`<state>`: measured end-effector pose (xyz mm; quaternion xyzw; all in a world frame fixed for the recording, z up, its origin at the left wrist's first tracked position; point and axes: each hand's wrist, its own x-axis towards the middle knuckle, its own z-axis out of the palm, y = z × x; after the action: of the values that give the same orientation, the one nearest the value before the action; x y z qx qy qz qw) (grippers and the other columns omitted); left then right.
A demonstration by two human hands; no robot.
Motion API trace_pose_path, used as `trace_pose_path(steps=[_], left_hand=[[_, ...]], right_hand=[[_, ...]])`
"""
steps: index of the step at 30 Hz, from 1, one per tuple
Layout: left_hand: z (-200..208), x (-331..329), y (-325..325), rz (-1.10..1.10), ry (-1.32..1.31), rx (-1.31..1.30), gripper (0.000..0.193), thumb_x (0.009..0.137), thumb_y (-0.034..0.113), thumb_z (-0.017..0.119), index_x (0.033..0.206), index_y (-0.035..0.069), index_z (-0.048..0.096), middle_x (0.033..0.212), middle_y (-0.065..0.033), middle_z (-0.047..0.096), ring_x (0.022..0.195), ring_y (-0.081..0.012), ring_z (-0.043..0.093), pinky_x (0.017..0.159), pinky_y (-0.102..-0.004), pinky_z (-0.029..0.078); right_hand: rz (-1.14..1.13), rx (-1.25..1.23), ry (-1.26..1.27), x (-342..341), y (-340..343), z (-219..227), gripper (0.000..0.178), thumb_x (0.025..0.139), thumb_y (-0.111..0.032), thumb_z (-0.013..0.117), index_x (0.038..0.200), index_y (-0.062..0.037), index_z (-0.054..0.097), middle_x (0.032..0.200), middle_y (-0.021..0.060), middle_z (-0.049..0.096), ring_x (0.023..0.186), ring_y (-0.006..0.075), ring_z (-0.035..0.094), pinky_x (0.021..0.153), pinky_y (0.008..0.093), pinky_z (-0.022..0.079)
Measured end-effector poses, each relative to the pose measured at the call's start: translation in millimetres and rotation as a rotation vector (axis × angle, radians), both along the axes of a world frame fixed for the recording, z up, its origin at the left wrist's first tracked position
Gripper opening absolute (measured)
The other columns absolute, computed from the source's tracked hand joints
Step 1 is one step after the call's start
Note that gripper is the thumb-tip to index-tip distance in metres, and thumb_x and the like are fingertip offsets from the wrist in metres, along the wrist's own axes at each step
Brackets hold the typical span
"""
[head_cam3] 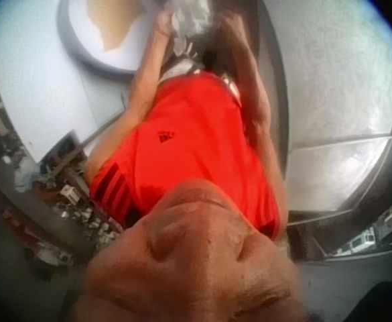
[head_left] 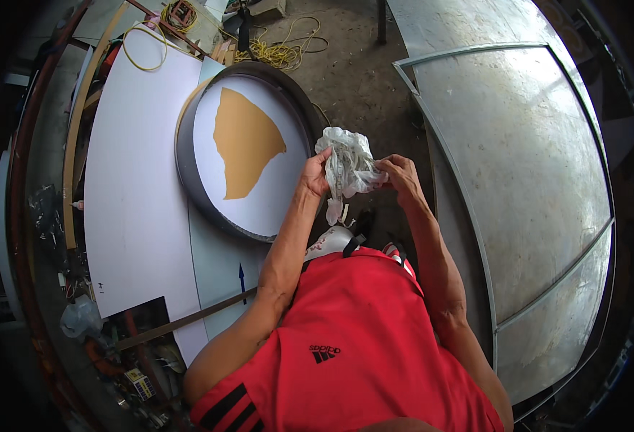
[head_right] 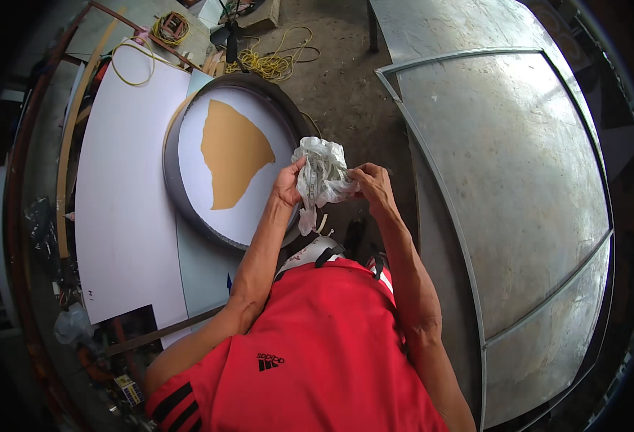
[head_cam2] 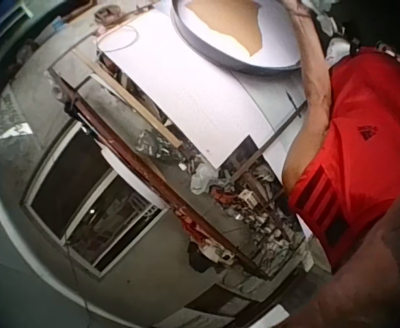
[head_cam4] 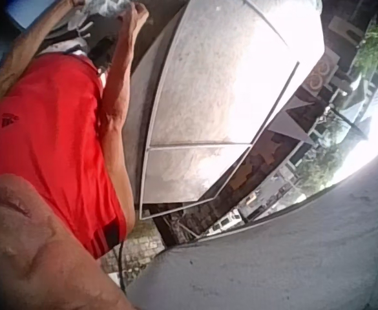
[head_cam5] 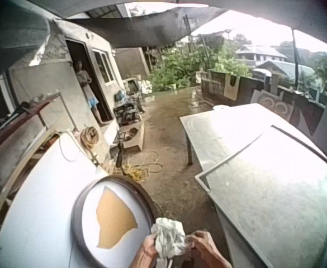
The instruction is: The recorder uses an angle grinder to smooth the edges of a metal frame.
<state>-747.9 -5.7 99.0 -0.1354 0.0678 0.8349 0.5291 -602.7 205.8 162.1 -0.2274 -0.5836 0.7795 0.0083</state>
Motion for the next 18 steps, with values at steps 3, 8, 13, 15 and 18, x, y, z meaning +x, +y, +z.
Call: trace_pose_path(steps=[3, 8, 13, 15, 18], left_hand=[[0, 6, 3, -0.011, -0.008, -0.035, 0.046, 0.102, 0.024, 0.046, 0.134, -0.008, 0.050, 0.133, -0.0260, 0.058, 0.123, -0.0408, 0.057, 0.110, -0.0580, 0.039], [0, 10, 6, 0.068, -0.067, -0.118, 0.042, 0.104, 0.023, 0.043, 0.132, -0.007, 0.052, 0.130, -0.0249, 0.060, 0.121, -0.0383, 0.059, 0.108, -0.0580, 0.042], [4, 7, 0, 0.056, 0.029, -0.054, 0.041, 0.105, 0.024, 0.042, 0.135, -0.004, 0.049, 0.129, -0.0220, 0.061, 0.118, -0.0369, 0.061, 0.104, -0.0570, 0.046], [8, 8, 0, 0.036, 0.054, -0.036, 0.041, 0.105, 0.024, 0.043, 0.135, -0.003, 0.049, 0.129, -0.0217, 0.061, 0.118, -0.0369, 0.061, 0.104, -0.0575, 0.046], [15, 9, 4, 0.032, 0.104, -0.080, 0.039, 0.105, 0.024, 0.044, 0.134, -0.001, 0.051, 0.128, -0.0201, 0.062, 0.117, -0.0352, 0.062, 0.104, -0.0552, 0.046]], right_hand=[[-0.023, 0.073, -0.094, -1, -4, -2, 0.026, 0.083, -0.023, 0.065, 0.091, 0.0008, 0.068, 0.079, 0.0069, 0.064, 0.069, 0.0167, 0.064, 0.060, 0.0317, 0.055], [-0.049, 0.204, -0.132, -10, -8, -5, 0.023, 0.084, -0.019, 0.064, 0.090, 0.0033, 0.067, 0.070, 0.0078, 0.063, 0.056, 0.0151, 0.061, 0.049, 0.0295, 0.051], [-0.101, 0.597, 0.005, -12, -15, 5, 0.031, 0.086, -0.023, 0.063, 0.099, 0.0048, 0.066, 0.086, 0.0138, 0.069, 0.074, 0.0230, 0.067, 0.068, 0.0365, 0.054], [-0.079, 0.513, 0.078, -14, -16, 12, 0.040, 0.087, -0.029, 0.066, 0.112, 0.0013, 0.065, 0.103, 0.0170, 0.072, 0.090, 0.0284, 0.071, 0.080, 0.0388, 0.055], [0.005, 0.433, 0.099, -19, -16, 20, 0.045, 0.088, -0.029, 0.067, 0.121, 0.0018, 0.064, 0.112, 0.0178, 0.069, 0.100, 0.0255, 0.067, 0.085, 0.0359, 0.053]])
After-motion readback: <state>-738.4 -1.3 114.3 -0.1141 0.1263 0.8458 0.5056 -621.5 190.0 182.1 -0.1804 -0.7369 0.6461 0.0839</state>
